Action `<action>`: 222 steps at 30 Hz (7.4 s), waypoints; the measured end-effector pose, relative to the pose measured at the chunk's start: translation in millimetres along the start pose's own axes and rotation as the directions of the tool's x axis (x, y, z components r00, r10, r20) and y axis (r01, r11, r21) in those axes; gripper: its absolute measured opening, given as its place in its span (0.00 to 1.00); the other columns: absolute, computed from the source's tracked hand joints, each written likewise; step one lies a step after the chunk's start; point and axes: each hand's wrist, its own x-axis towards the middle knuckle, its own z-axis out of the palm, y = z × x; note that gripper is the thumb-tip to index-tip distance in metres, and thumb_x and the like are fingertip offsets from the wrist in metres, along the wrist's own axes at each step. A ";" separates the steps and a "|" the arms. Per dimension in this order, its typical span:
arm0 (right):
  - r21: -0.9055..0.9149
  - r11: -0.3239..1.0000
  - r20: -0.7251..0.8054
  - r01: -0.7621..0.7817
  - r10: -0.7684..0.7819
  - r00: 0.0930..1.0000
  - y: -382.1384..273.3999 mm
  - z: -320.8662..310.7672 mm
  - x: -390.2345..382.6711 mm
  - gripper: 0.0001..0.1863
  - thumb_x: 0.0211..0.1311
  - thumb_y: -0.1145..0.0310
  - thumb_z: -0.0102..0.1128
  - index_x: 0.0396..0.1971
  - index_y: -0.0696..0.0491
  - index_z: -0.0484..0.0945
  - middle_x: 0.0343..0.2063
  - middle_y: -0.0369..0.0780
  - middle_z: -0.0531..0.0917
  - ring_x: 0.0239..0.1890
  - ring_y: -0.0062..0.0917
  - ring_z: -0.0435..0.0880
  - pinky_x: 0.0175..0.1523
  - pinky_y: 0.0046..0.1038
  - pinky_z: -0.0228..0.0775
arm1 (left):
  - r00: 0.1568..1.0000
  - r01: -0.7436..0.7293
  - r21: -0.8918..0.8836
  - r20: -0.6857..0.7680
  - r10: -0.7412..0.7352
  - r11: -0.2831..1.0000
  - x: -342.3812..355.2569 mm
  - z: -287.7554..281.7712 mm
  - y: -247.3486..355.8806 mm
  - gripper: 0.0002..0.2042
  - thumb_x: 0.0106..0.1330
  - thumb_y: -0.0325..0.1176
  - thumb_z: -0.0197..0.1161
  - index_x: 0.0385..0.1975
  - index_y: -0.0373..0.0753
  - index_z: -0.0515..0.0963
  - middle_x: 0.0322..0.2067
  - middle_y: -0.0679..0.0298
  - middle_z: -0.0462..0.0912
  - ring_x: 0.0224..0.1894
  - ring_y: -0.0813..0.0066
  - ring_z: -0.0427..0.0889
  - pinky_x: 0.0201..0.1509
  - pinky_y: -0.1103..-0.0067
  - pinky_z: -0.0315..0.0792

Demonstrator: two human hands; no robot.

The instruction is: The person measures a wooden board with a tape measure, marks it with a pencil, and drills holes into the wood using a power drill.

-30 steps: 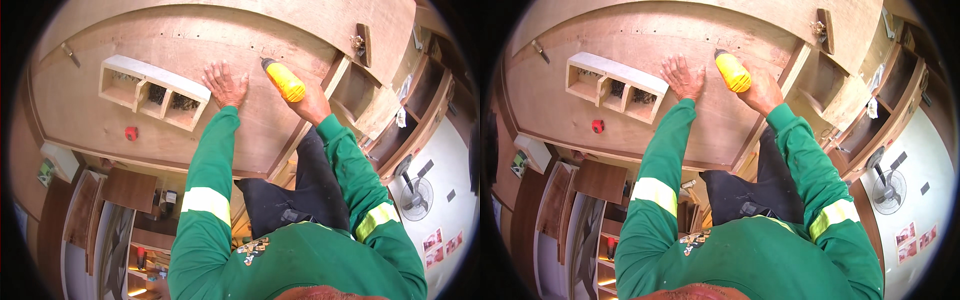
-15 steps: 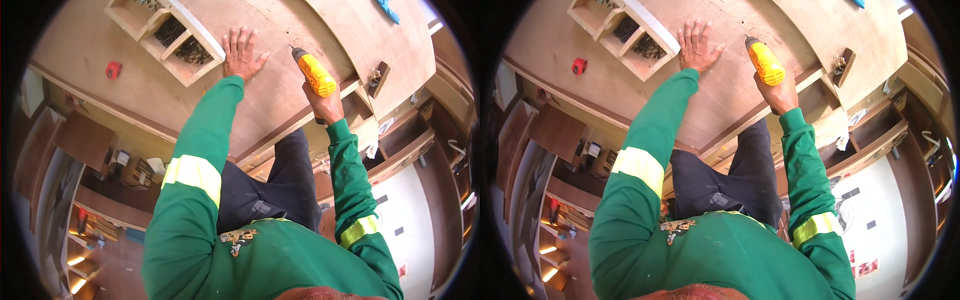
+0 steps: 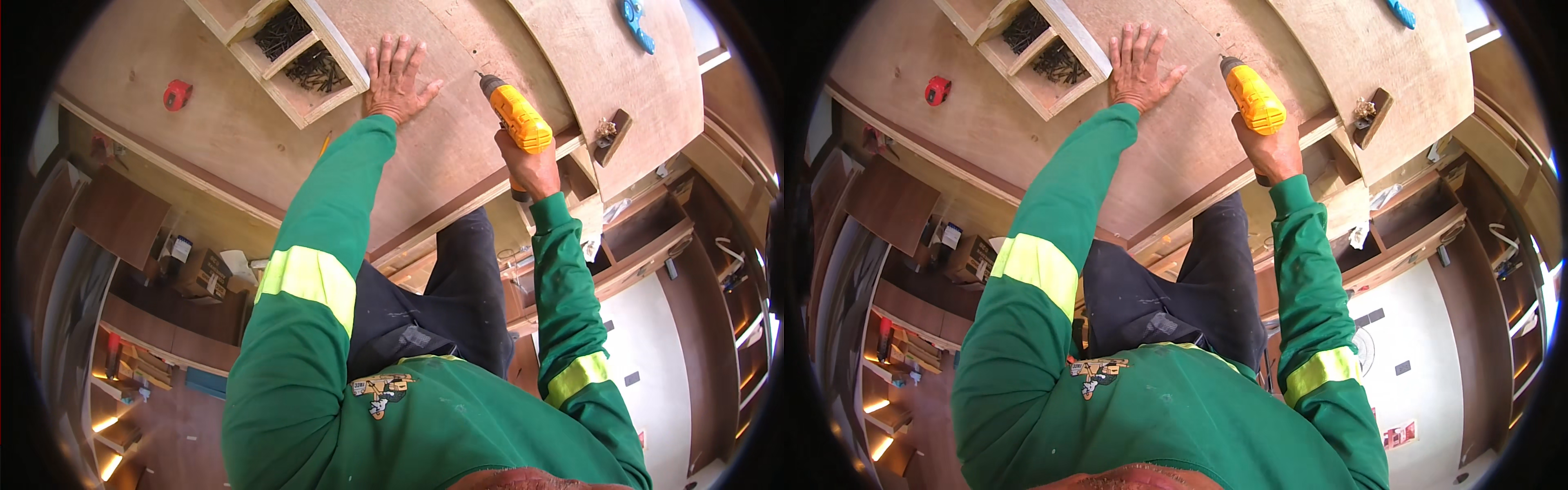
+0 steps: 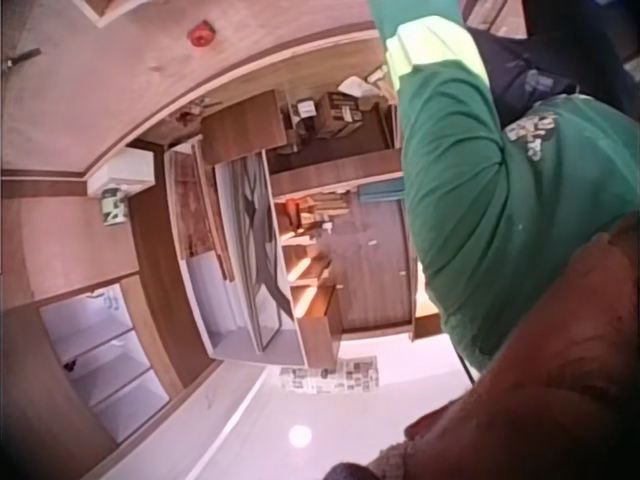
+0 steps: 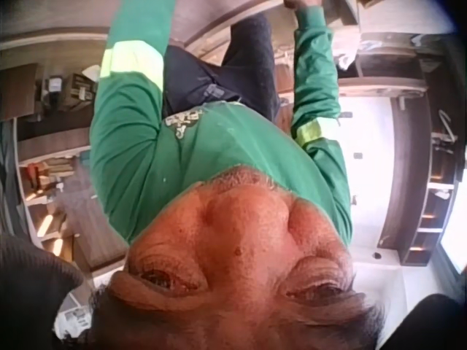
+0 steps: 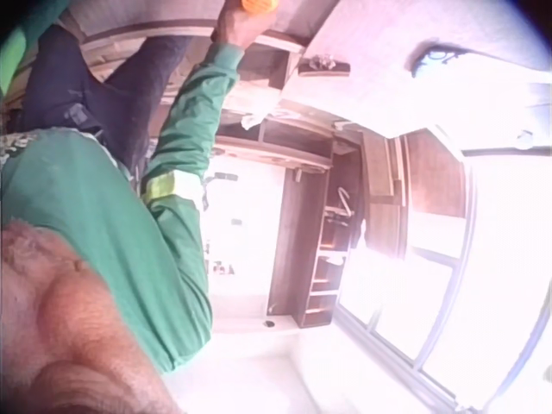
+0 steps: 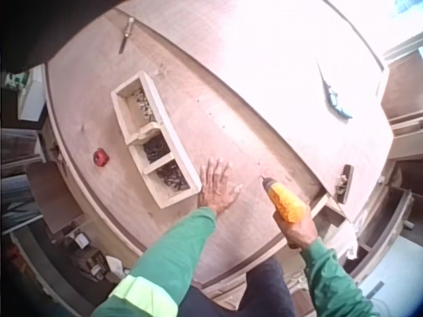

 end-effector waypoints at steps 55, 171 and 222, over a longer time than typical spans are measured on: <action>-0.097 0.987 -0.083 0.126 -0.134 0.987 0.9 6.7 -5.6 0.15 0.53 0.63 0.70 0.37 0.54 0.78 0.33 0.53 0.85 0.40 0.52 0.84 0.44 0.44 0.76 | 1.000 0.019 -0.042 -0.018 -0.020 0.999 -0.5 -0.7 1.4 0.41 0.62 0.65 0.61 0.73 0.54 0.58 0.73 0.64 0.52 0.78 0.54 0.41 0.79 0.51 0.35; -0.134 0.967 -0.031 0.216 -0.222 0.974 103.8 37.1 -161.7 0.18 0.57 0.68 0.63 0.47 0.55 0.75 0.36 0.48 0.78 0.42 0.50 0.77 0.47 0.44 0.69 | 0.986 -0.062 0.012 0.153 0.059 0.998 -48.4 3.8 34.8 0.39 0.69 0.51 0.55 0.77 0.47 0.48 0.78 0.59 0.43 0.80 0.54 0.38 0.80 0.52 0.31; -0.394 0.873 -0.180 0.288 -0.381 0.907 146.6 111.8 -178.5 0.16 0.55 0.68 0.62 0.45 0.51 0.73 0.32 0.39 0.74 0.42 0.34 0.77 0.50 0.38 0.62 | 0.852 -0.452 0.551 0.499 0.158 0.702 22.5 -148.8 -107.8 0.06 0.67 0.29 0.57 0.33 0.38 0.81 0.42 0.53 0.79 0.34 0.59 0.90 0.34 0.68 0.85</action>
